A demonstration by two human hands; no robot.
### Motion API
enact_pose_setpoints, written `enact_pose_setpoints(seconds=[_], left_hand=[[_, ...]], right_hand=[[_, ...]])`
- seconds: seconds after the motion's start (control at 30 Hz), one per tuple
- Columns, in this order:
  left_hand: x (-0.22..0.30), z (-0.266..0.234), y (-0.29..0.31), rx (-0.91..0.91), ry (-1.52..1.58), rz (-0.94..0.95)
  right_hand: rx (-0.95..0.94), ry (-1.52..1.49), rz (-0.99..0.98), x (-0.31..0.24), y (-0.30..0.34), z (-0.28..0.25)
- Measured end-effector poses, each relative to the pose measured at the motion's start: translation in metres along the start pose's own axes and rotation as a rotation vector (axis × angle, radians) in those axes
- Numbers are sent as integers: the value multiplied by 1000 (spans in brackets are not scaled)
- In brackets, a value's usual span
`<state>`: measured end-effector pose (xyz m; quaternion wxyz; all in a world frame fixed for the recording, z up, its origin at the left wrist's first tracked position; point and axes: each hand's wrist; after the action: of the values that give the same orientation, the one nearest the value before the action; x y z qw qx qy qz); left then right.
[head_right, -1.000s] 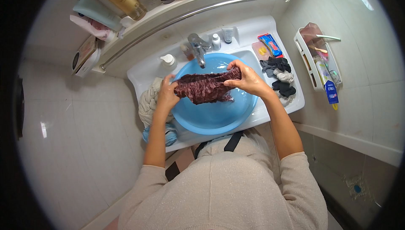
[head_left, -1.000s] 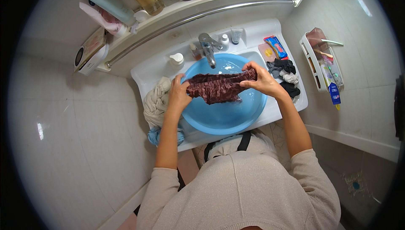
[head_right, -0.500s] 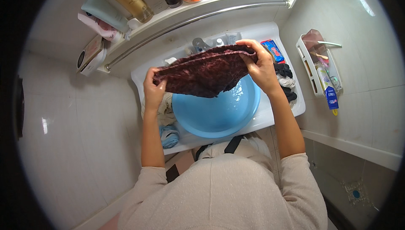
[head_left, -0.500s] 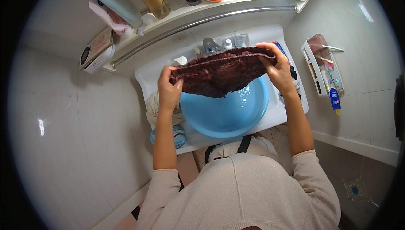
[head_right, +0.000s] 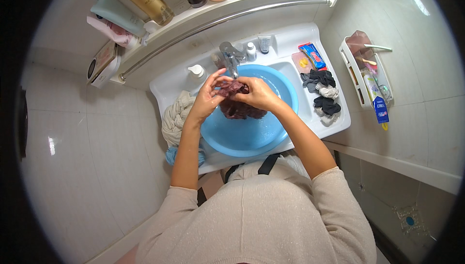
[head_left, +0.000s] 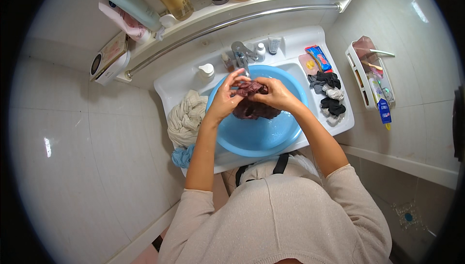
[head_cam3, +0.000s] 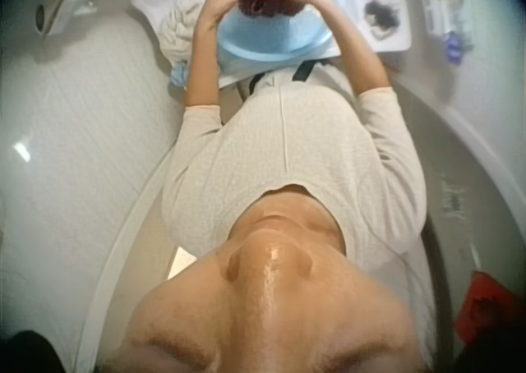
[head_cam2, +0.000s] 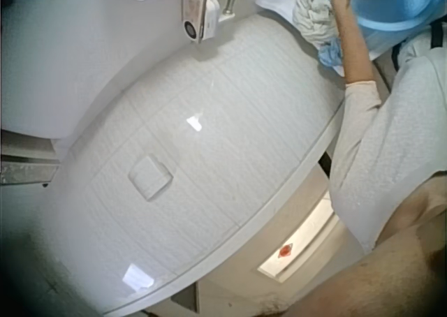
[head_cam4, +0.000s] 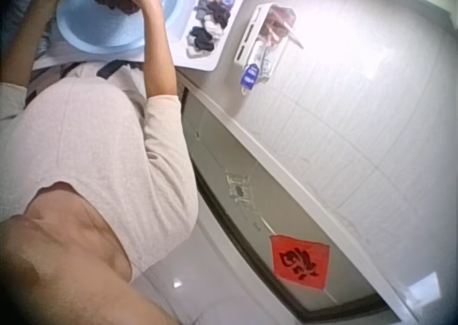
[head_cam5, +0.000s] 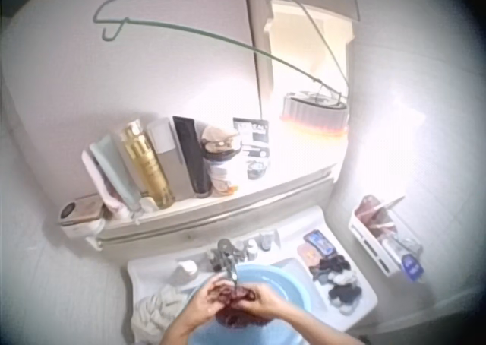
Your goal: The person fills a blue basin with water from a bathroom sink faucet. They then submerge and hand-wash a light blue cloth, followed by a dark patterned cloth, repeatedly scrubbing and rinsing each item in the basin.
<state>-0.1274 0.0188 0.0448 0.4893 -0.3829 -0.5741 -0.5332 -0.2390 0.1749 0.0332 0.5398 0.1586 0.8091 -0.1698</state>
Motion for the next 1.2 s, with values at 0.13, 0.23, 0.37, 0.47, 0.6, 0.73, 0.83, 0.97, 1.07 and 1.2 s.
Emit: enact_pose_setpoints(seconds=[0.13,0.23,0.37,0.47,0.6,0.73,0.83,0.97,1.07,1.2], left_hand=[[-94,-25,-8,121,-357,172],[-101,16,-8,52,-194,67],[-123,9,-24,142,-110,-164],[-131,-21,-19,129,-328,-278],[-156,-56,-18,162,-513,-325],[-137,-34,-15,347,-1047,-251],[-143,-6,-22,311,-1316,-97],[-164,19,-34,173,-1459,-225],[-176,17,-38,157,-1467,-278],[-194,14,-42,176,-1485,-291]], right_hand=[[159,-302,-13,-32,-8,-4],[233,-740,-95,-64,-12,-1],[375,-1045,-74,-69,-11,-6],[559,-762,-51,-25,-2,-20],[458,-51,95,104,31,-22],[198,791,223,119,39,17],[-10,1025,-46,120,30,34],[-433,1206,8,144,29,46],[-512,1115,95,157,21,52],[-587,1211,98,177,22,65]])
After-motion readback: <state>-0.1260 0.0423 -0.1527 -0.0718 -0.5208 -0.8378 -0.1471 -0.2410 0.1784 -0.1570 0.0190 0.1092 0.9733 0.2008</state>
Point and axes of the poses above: each hand's wrist, its own y-axis away from the middle knuckle, its own z-axis out of the palm, x = y × z, and after that the axes turned 10 degrees about -z, right-handed
